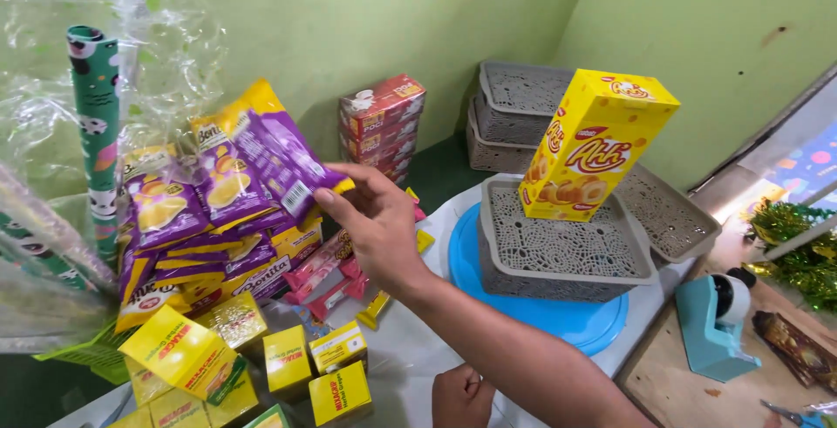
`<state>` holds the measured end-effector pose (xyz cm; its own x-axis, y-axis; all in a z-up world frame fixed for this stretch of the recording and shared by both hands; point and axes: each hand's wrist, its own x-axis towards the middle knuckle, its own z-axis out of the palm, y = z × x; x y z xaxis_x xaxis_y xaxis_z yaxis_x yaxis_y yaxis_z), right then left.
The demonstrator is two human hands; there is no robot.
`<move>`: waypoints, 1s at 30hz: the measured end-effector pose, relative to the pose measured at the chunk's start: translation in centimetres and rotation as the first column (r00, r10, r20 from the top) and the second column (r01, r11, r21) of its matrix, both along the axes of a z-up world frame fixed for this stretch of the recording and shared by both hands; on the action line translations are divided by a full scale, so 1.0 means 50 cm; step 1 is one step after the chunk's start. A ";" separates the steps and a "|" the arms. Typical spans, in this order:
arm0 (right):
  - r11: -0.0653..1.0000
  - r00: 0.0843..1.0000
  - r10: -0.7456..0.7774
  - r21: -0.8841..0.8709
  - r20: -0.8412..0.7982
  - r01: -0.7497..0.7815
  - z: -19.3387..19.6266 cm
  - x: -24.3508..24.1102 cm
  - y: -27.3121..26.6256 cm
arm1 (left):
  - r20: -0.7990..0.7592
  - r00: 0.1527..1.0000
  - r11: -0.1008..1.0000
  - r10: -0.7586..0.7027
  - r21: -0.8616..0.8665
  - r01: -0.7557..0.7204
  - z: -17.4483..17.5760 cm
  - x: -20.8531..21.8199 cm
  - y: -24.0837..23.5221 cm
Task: Organizing and taping various snack packages into plastic baskets for retail or gift sets.
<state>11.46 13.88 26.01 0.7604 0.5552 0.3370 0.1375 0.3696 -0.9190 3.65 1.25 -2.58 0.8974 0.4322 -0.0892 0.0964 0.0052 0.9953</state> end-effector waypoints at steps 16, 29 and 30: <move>0.917 0.222 0.033 -0.118 0.974 0.382 -0.266 -0.035 -0.524 | 0.218 0.972 0.984 0.086 -0.173 -0.048 0.005 -0.043 0.058; 0.905 0.442 0.298 -0.397 0.846 0.150 -0.433 -0.016 -0.714 | -0.426 0.652 0.514 0.627 -0.404 -0.757 0.331 0.039 -0.092; 0.887 0.394 0.361 -0.441 0.845 0.134 -0.405 -0.008 -0.722 | -0.457 0.618 0.462 0.639 -0.415 -0.784 0.344 0.046 -0.097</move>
